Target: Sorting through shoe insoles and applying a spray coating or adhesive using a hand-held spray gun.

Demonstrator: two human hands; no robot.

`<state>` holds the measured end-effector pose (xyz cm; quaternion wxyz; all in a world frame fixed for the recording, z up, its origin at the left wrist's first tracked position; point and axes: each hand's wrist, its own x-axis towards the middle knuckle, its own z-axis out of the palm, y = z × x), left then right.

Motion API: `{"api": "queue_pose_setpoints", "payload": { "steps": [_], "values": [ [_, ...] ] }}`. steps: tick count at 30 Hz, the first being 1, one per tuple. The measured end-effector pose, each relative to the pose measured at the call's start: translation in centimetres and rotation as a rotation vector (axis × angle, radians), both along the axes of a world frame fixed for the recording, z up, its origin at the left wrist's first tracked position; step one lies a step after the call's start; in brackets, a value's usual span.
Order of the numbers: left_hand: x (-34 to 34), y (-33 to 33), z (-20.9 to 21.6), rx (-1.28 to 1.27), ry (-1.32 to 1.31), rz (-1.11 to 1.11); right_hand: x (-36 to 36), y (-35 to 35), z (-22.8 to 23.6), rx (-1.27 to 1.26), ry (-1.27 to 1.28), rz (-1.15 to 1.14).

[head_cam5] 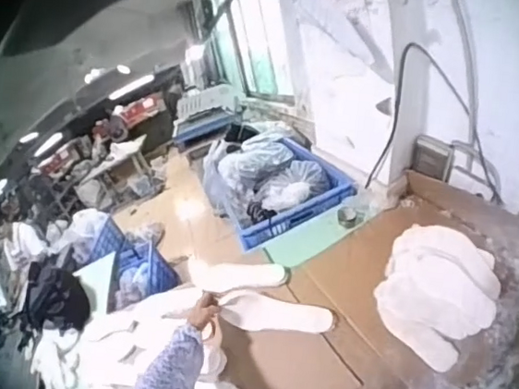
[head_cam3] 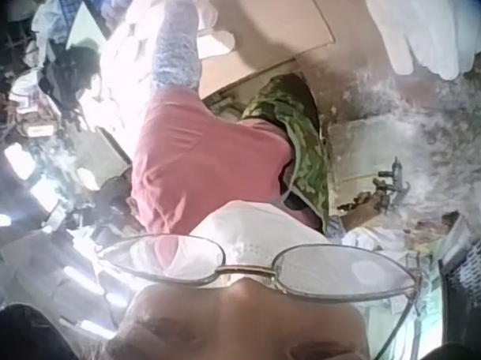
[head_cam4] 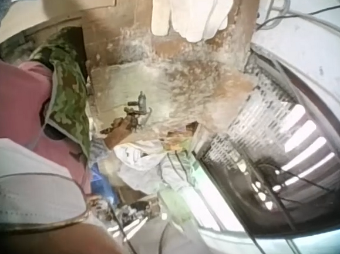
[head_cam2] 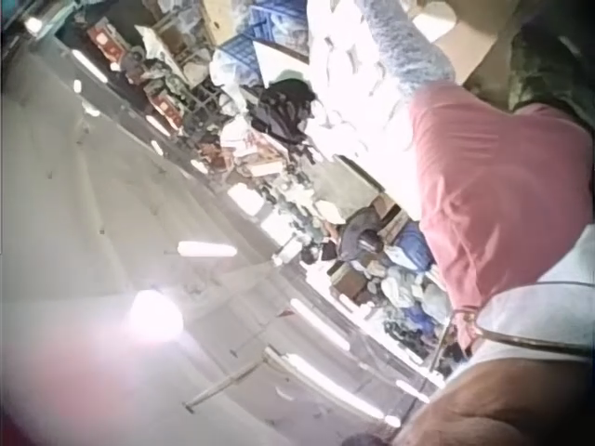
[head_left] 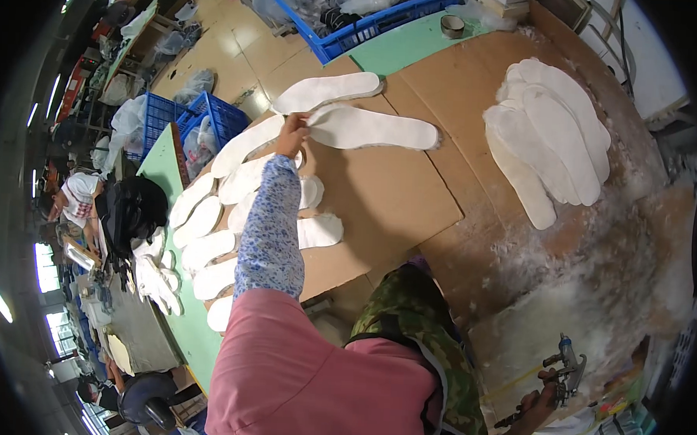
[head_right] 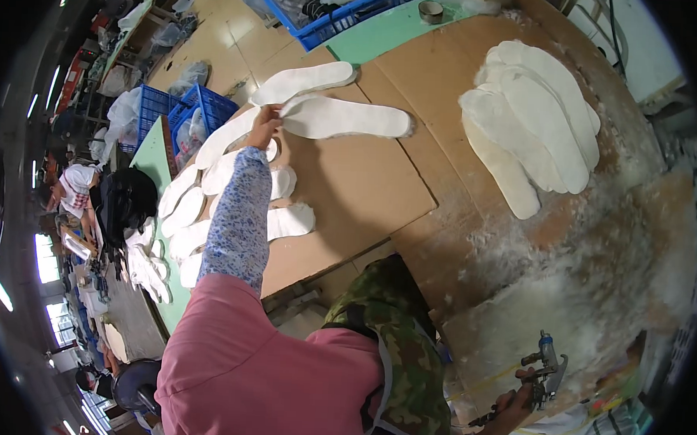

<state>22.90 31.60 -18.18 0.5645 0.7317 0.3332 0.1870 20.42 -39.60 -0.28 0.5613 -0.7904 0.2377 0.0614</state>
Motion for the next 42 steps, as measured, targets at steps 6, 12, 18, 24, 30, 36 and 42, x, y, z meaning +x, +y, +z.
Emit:
{"api": "queue_pose_setpoints", "payload": {
  "steps": [6, 12, 18, 24, 30, 36, 42],
  "values": [
    [-3.0, 6.4, -2.7, 0.6, 0.364, 0.297, 0.6, 1.8, 0.3, 0.004, 0.032, 0.046],
    [0.5, 0.3, 0.8, 1.097, 0.556, 0.336, 0.3, 2.4, 0.7, 0.023, -0.006, -0.007],
    [15.6, -13.7, 2.1, 0.705, -0.121, -0.302, 1.1, 1.6, 0.3, 0.033, -0.013, -0.088],
    [31.3, -28.8, -0.5, 0.807, 0.04, -0.318, 0.6, 0.3, -0.9, 0.089, -0.035, -0.193],
    [40.0, -33.5, -3.0, 0.919, 0.018, -0.177, -1.6, -0.4, -2.2, 0.039, -0.02, -0.415],
    [44.5, -32.9, -0.7, 1.376, 0.326, -0.747, -2.8, -2.6, -3.5, -0.009, 0.087, -0.474],
    [38.6, -42.7, 12.4, 0.048, -0.31, -0.939, -5.2, -5.2, -2.8, -0.044, 0.036, -0.496]
  ]
}}
